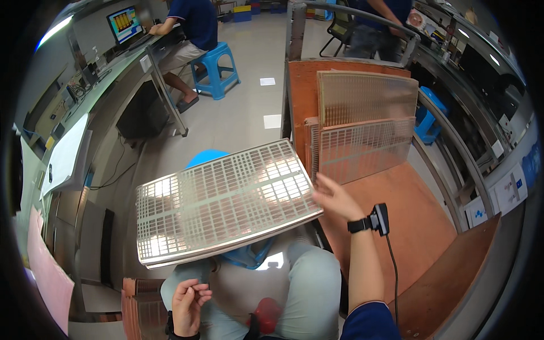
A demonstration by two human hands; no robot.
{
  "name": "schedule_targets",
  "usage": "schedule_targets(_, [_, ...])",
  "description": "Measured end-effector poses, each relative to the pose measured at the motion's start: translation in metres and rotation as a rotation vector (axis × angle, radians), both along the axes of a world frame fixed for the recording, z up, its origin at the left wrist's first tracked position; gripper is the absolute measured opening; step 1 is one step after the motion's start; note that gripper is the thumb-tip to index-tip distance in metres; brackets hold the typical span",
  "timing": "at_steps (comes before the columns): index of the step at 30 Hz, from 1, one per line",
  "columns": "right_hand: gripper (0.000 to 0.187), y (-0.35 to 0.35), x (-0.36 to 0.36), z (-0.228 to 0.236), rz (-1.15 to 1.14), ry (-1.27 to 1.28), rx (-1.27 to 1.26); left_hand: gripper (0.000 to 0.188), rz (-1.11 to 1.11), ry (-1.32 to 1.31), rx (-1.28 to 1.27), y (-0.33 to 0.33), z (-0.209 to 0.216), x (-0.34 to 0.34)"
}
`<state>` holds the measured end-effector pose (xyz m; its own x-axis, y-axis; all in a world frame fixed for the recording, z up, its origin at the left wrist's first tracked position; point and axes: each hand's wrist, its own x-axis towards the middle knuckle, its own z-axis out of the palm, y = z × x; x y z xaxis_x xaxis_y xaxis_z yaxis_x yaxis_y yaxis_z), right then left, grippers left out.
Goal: The recorder is inspecting and marking metal panels with a white pen on an inspection table.
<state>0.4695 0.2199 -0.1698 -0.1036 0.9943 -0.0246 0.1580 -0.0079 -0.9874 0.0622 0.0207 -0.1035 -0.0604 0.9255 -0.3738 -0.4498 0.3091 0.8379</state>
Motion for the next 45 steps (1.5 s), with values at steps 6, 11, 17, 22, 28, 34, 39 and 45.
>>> schedule_targets(6, [0.066,-0.020,-0.024,0.004,0.019,0.102,-0.096,0.029,-0.007,0.049,0.013,-0.009,-0.015,-0.011])
schedule_targets(11, [0.057,-0.015,-0.023,0.005,-0.001,0.145,-0.125,0.022,0.004,0.027,-0.049,-0.010,-0.019,-0.002])
schedule_targets(17, [0.053,-0.025,-0.030,0.008,0.049,0.109,-0.089,0.020,-0.051,-0.030,-0.066,-0.019,-0.028,-0.005])
schedule_targets(22, [0.049,-0.021,-0.021,-0.005,-0.010,0.095,-0.084,0.021,-0.072,-0.032,-0.064,-0.026,-0.033,-0.011])
schedule_targets(28, [0.037,-0.008,-0.010,-0.002,-0.079,0.039,-0.164,0.020,-0.092,-0.050,-0.048,-0.025,-0.036,-0.011])
schedule_targets(34, [0.014,-0.053,-0.036,0.055,-0.175,0.299,-0.136,0.026,-0.073,-0.059,0.006,-0.023,-0.034,-0.010])
schedule_targets(39, [0.018,-0.136,-0.061,0.082,-0.180,0.454,-0.271,0.039,-0.005,-0.233,0.058,-0.004,-0.022,0.018])
schedule_targets(45, [0.033,-0.197,-0.111,0.071,-0.081,0.573,-0.514,0.040,0.176,-0.528,0.167,-0.013,-0.010,0.052])
